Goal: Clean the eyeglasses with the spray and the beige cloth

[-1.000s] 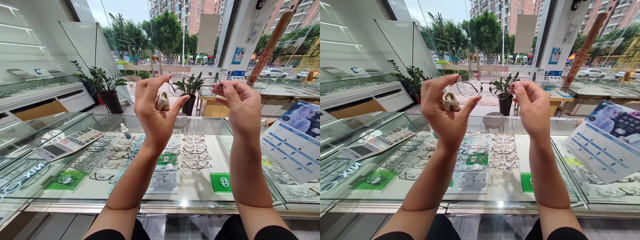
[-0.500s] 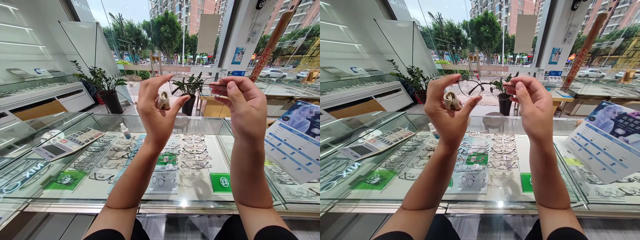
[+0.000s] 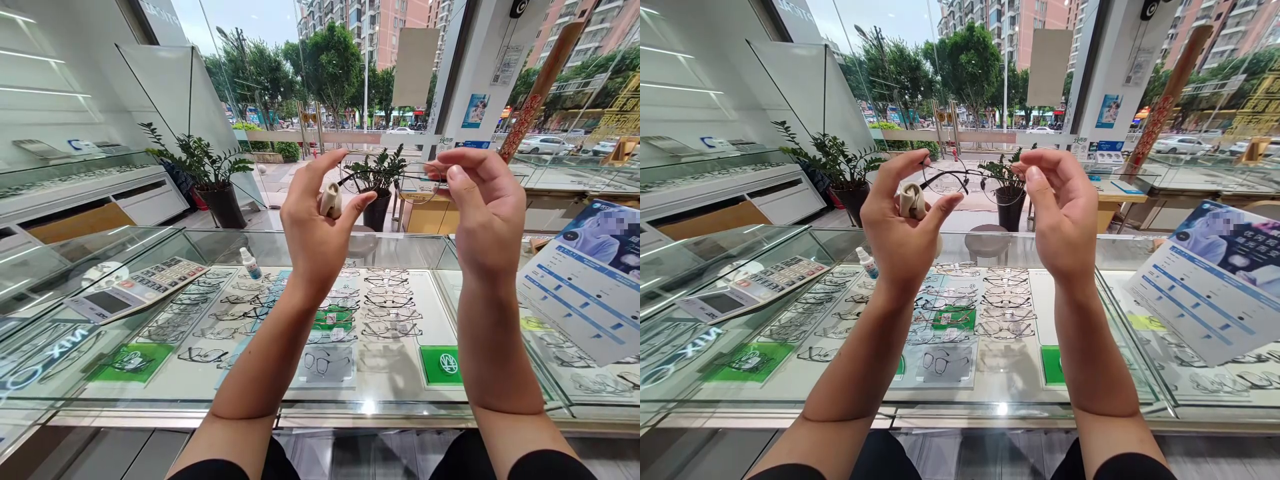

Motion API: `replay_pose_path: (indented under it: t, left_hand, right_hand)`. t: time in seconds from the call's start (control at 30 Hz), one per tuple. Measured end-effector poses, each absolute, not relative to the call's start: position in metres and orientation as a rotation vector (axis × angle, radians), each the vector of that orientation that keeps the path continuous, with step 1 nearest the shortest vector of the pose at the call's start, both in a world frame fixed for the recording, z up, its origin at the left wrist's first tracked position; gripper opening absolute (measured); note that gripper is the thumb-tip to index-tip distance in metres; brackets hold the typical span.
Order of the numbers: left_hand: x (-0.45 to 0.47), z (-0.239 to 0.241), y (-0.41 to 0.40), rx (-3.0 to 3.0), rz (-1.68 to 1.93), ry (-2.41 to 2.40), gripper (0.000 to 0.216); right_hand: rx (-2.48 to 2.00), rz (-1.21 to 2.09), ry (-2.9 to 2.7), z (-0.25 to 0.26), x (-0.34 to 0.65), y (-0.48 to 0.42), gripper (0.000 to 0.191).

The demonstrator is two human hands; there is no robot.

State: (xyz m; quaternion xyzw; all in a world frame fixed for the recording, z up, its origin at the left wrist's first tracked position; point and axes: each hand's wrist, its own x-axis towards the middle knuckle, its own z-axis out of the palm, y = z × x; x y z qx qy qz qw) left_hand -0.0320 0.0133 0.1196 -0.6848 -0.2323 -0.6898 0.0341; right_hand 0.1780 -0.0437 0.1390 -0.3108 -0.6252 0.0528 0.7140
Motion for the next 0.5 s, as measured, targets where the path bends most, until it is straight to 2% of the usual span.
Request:
replay_pose_path:
  t: [0.23,0.5]
  left_hand:
    - [-0.035,0.124,0.004,-2.219,-1.963,-0.749,0.050]
    - [-0.033,0.126,-0.002,-2.378,-1.963,-0.683,0.053]
  right_hand:
    - [-0.835,-0.046,-1.603,0.142,0.175,-0.046,0.007]
    - [-0.796,0.144,-1.661,0.138,0.188,-0.029,0.008]
